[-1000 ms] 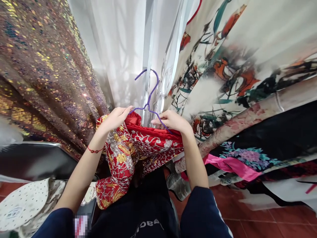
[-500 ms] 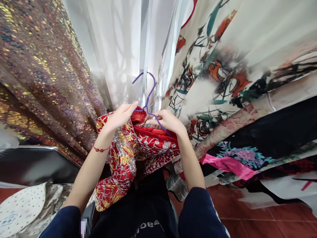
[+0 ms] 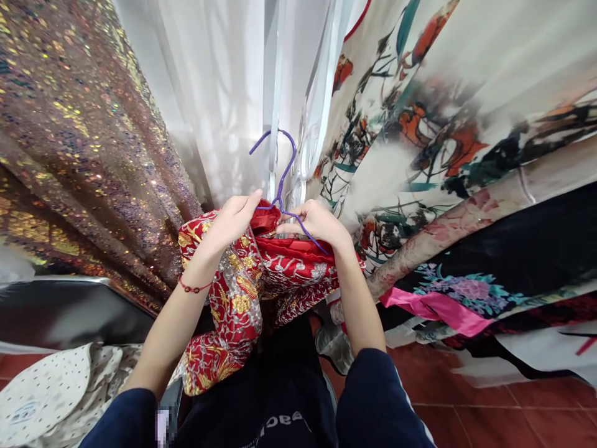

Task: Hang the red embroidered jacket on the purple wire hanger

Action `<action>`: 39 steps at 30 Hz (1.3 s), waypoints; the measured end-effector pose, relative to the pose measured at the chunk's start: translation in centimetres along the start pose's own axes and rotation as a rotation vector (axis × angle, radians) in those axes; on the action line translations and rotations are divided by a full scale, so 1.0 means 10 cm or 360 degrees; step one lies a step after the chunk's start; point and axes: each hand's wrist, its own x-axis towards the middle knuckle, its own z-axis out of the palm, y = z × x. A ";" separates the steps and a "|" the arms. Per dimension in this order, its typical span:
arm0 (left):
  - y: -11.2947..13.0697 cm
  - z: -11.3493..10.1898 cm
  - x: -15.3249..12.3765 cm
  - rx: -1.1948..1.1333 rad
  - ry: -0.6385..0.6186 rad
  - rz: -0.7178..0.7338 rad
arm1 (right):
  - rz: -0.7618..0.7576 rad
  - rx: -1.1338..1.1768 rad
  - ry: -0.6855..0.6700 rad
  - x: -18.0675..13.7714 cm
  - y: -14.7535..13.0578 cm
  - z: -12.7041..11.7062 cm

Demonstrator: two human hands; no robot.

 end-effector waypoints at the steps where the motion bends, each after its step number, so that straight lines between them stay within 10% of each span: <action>1: 0.01 0.01 0.00 0.0015 0.0007 -0.0001 | -0.0009 -0.0015 0.0018 0.00 -0.01 0.00; 16: 0.03 0.05 -0.16 0.0263 0.0042 0.0263 | -0.0076 -0.0213 -0.0045 0.00 0.02 -0.03; 22: -0.32 0.38 -0.62 0.0789 0.0862 0.0271 | -0.0130 -0.0318 0.0021 -0.04 0.00 -0.04; 28: -0.71 0.63 -1.16 0.0904 0.1012 -0.0135 | -0.0112 -0.0226 -0.0030 -0.04 0.01 -0.02; 36: -0.85 -0.08 -1.30 0.0936 0.0489 -0.1001 | -0.0080 -0.0256 -0.0121 -0.05 0.05 -0.02; 39: -0.76 -0.50 -1.07 0.1068 0.0631 -0.0878 | -0.0103 -0.0320 -0.0108 -0.05 0.07 -0.02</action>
